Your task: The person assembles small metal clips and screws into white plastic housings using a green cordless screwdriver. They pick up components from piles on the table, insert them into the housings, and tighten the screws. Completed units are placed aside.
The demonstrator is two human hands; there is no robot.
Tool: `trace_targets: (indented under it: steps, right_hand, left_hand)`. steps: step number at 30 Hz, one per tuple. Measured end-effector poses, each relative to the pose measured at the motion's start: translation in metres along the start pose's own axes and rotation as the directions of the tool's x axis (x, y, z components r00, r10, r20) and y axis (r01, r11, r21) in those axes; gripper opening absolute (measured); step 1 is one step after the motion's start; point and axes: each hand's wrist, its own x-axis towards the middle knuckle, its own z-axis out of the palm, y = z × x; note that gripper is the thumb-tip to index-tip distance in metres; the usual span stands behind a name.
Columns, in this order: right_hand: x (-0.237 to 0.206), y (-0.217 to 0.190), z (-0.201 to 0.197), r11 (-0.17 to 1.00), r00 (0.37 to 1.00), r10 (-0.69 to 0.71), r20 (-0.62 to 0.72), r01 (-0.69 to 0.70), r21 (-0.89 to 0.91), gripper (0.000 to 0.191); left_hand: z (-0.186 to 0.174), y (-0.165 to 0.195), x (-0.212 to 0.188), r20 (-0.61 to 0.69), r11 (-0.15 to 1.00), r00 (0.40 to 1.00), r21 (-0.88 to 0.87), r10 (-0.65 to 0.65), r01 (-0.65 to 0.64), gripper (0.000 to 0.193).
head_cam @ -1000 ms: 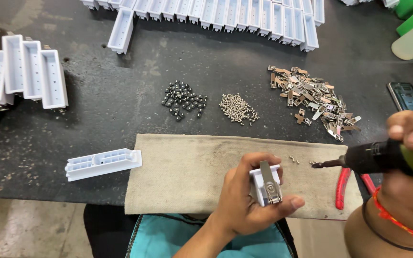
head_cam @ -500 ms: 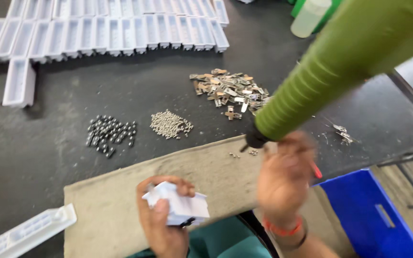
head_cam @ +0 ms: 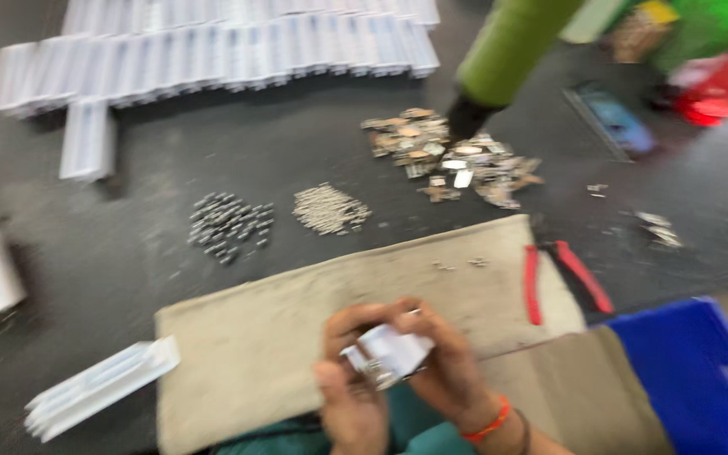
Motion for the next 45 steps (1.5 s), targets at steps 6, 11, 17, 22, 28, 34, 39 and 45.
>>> trace_targets:
  steps: [6, 11, 17, 22, 28, 34, 39, 45]
  right_hand:
    - [-0.005, -0.005, -0.006, 0.986, 0.981, -0.164, 0.106, 0.167, -0.018, 0.039]
    - [-0.006, -0.022, -0.015, 0.904, 0.914, -0.402, 0.049, 0.405, -0.136, 0.033]
    - [-0.006, -0.042, 0.014, -0.124, 0.378, -0.794, 0.476, 0.666, -0.735, 0.045]
    - [-0.006, -0.024, 0.045, -0.326, 0.437, -0.605, 0.665, 0.627, -0.708, 0.041]
    - [0.010, -0.075, 0.004, -0.107, 0.574, -0.660, 0.485, 0.567, -0.816, 0.029]
    - [0.099, -0.164, -0.045, -0.389, 0.692, -0.560, 0.456, 0.266, -0.882, 0.023]
    - [0.129, -0.175, -0.052, -0.446, 0.856, -0.453, 0.250, 0.025, -0.895, 0.031]
    - [0.105, -0.169, -0.035, -0.353, 0.809, -0.516, 0.281, 0.098, -0.930, 0.020]
  left_hand:
    - [0.017, 0.017, -0.001, 0.198, 0.994, 0.980, 0.102, 0.012, -0.033, 0.091]
    - [0.014, 0.038, 0.011, 0.126, 0.959, 0.992, 0.280, 0.012, -0.047, 0.088]
    - [-0.018, 0.052, 0.038, 0.416, 0.222, 0.894, 0.867, 0.168, -0.445, 0.086]
    - [-0.020, 0.007, 0.059, 0.457, 0.380, 0.858, 0.769, 0.234, -0.514, 0.072]
    - [-0.041, -0.012, 0.072, 0.382, 0.334, 0.831, 0.784, 0.404, -0.523, 0.075]
    - [-0.035, -0.020, 0.076, 0.347, 0.392, 0.858, 0.780, 0.379, -0.488, 0.084]
    - [-0.040, -0.016, 0.076, 0.367, 0.431, 0.866, 0.758, 0.338, -0.490, 0.083]
    - [-0.042, -0.017, 0.074, 0.388, 0.428, 0.857, 0.748, 0.339, -0.508, 0.077]
